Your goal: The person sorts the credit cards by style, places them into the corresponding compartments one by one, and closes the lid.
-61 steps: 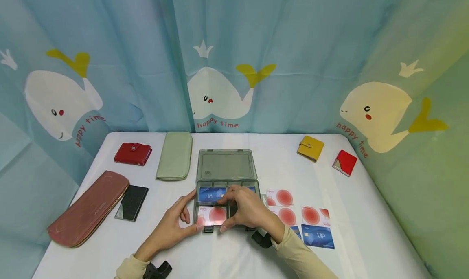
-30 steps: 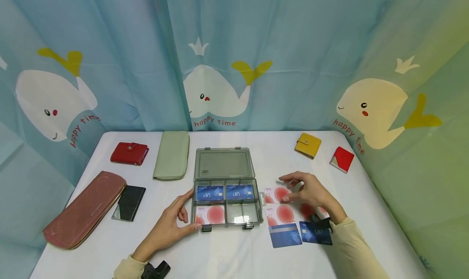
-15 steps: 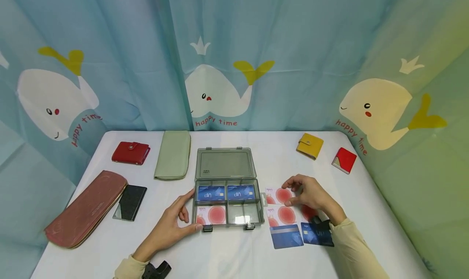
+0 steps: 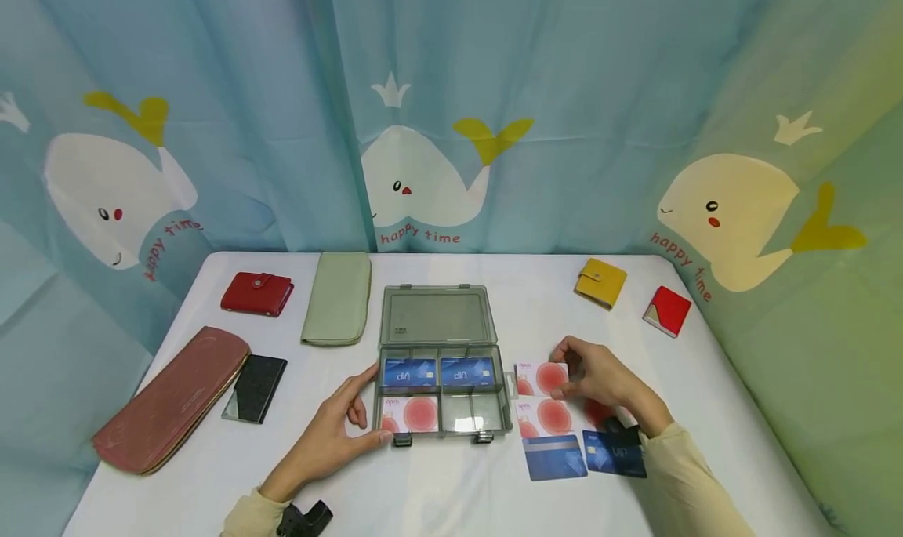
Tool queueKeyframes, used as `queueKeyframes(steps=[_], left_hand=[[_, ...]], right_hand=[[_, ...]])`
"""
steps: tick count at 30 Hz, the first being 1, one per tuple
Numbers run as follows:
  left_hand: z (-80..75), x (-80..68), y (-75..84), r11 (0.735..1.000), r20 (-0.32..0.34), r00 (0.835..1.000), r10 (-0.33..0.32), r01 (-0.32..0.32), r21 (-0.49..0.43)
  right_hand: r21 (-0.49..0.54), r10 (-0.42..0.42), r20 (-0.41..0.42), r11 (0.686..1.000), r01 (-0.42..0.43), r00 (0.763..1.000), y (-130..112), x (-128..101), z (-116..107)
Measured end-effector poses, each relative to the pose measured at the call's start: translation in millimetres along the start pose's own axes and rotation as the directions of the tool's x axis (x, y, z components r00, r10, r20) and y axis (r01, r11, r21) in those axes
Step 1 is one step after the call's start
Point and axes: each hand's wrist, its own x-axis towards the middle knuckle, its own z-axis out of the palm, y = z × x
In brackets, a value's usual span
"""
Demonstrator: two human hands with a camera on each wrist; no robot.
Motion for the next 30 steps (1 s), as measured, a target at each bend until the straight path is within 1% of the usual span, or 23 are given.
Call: queueKeyframes(steps=[6,10,13,20,25,30], left_hand=[[3.5,5.5,1.7,1.000,0.021,1.000,-0.005,0.005,0.003],[2.5,5.1,3.1,1.000,0.019,1.000,-0.011,0.010,0.011],[1.2,3.9,3.2,1.000,0.021,1.000,-0.014,0.014,0.019],[2.1,-0.2,-0.8,1.000,0.018,1.000,-0.008,0.008,0.015],[2.1,0.4,-1.1,1.000,0.010,1.000,-0.010,0.010,0.018],[-0.8,-0.3,0.6,0.999,0.005,1.000,-0.019,0.019,0.026]], right_hand=[[-0.013,-0.018,-0.010,1.000,0.018,1.000,4.2,-8.0,-0.2],[-0.018,-0.042,-0.006,0.999,0.042,0.999,5.9,-9.2,3.3],[-0.016,-0.053,-0.017,0.998,0.053,0.998,4.6,-9.6,6.4],[0.010,-0.016,-0.013,1.000,0.016,1.000,-0.1,-13.2,9.5],[-0.017,-0.030,-0.051,0.999,0.029,0.998,2.7,-13.6,7.6],[0.006,-0.034,-0.062,0.999,0.034,0.998,4.9,-12.8,3.9]])
